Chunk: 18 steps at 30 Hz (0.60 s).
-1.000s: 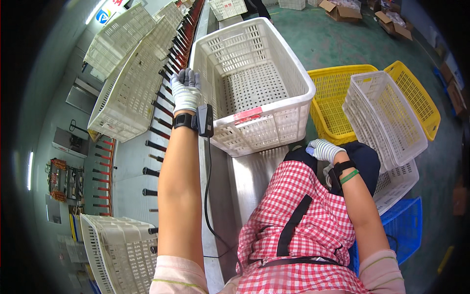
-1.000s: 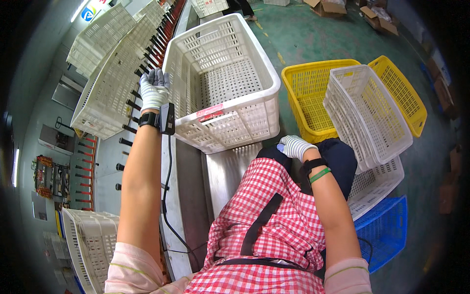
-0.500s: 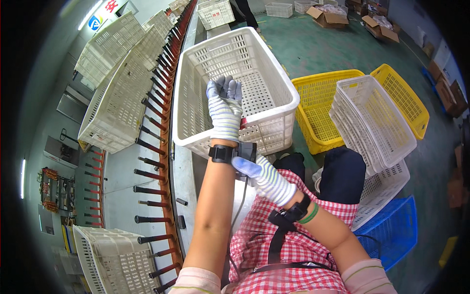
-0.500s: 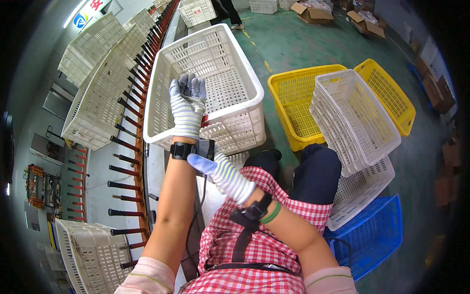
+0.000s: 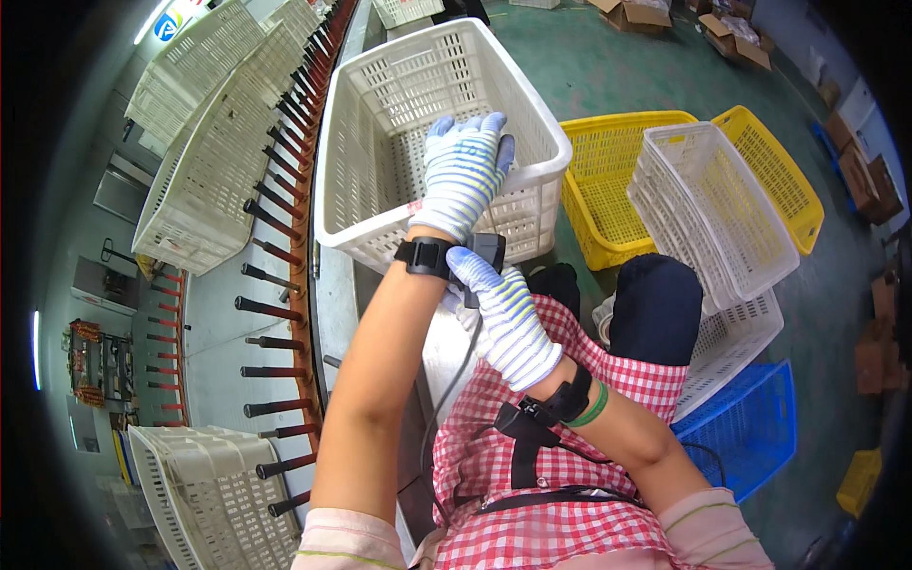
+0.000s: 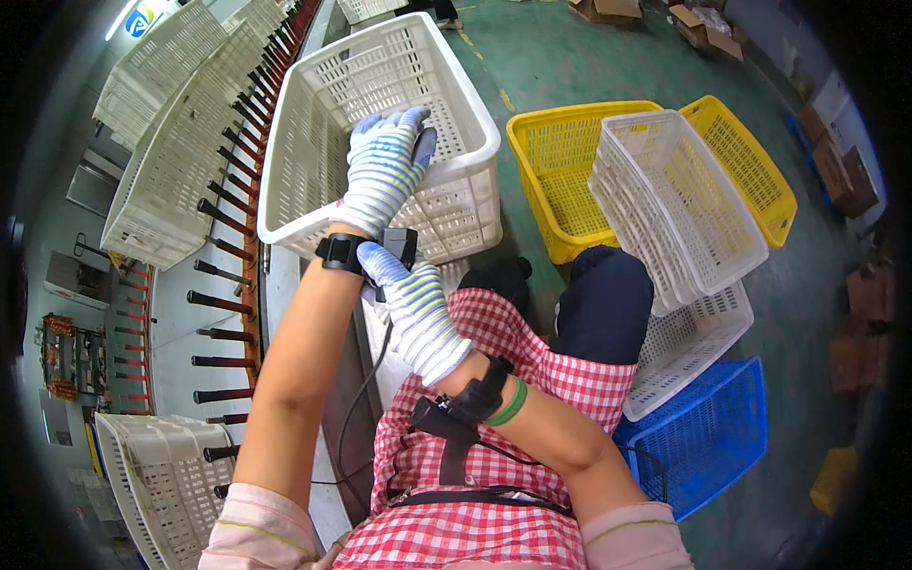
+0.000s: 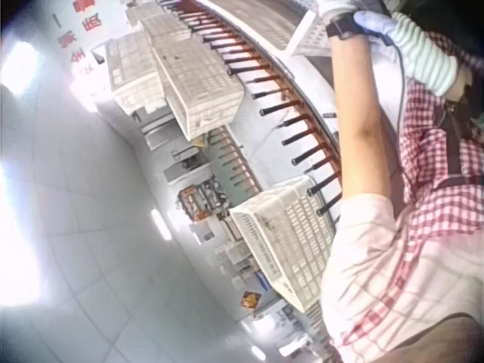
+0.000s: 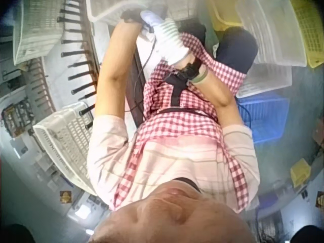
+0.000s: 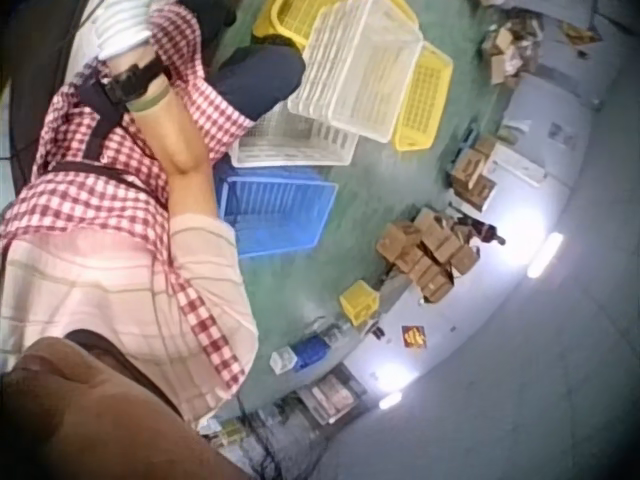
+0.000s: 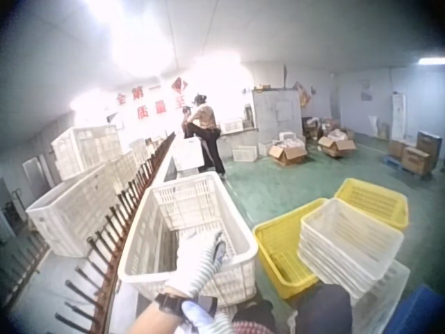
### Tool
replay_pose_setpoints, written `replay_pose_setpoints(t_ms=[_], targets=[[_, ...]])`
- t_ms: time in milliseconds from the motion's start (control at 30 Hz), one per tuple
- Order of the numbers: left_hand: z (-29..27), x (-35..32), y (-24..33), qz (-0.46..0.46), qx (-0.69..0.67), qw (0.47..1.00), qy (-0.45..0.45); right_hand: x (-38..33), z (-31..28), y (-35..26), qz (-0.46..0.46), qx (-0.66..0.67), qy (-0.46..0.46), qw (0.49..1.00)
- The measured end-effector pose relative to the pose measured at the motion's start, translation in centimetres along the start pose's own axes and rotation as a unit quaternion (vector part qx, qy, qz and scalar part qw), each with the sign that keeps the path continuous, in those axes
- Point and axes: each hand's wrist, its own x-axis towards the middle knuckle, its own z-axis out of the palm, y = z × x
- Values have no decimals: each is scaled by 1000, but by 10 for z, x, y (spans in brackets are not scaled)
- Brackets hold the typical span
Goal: Move and stack empty plastic crates in a factory setting.
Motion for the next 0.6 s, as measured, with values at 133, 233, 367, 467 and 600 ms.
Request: replay_pose_setpoints(t_ms=[133,233,367,467,600], targets=[[0,6,0,73,54,994,-62,-4,6,5,-44,-47,15,998],[-8,18,10,-353,-671,651,-36,1,4,9,-161,-130,-57,977],[4,7,-6,-418,-780,466,17,5,-4,-12,-147,-221,-162,950],[0,3,-24,-365,-697,617,0,12,-5,-35,-167,-277,-227,919],[8,-2,-38,-429,-737,521,37,51,-61,-87,18,-258,-189,947]])
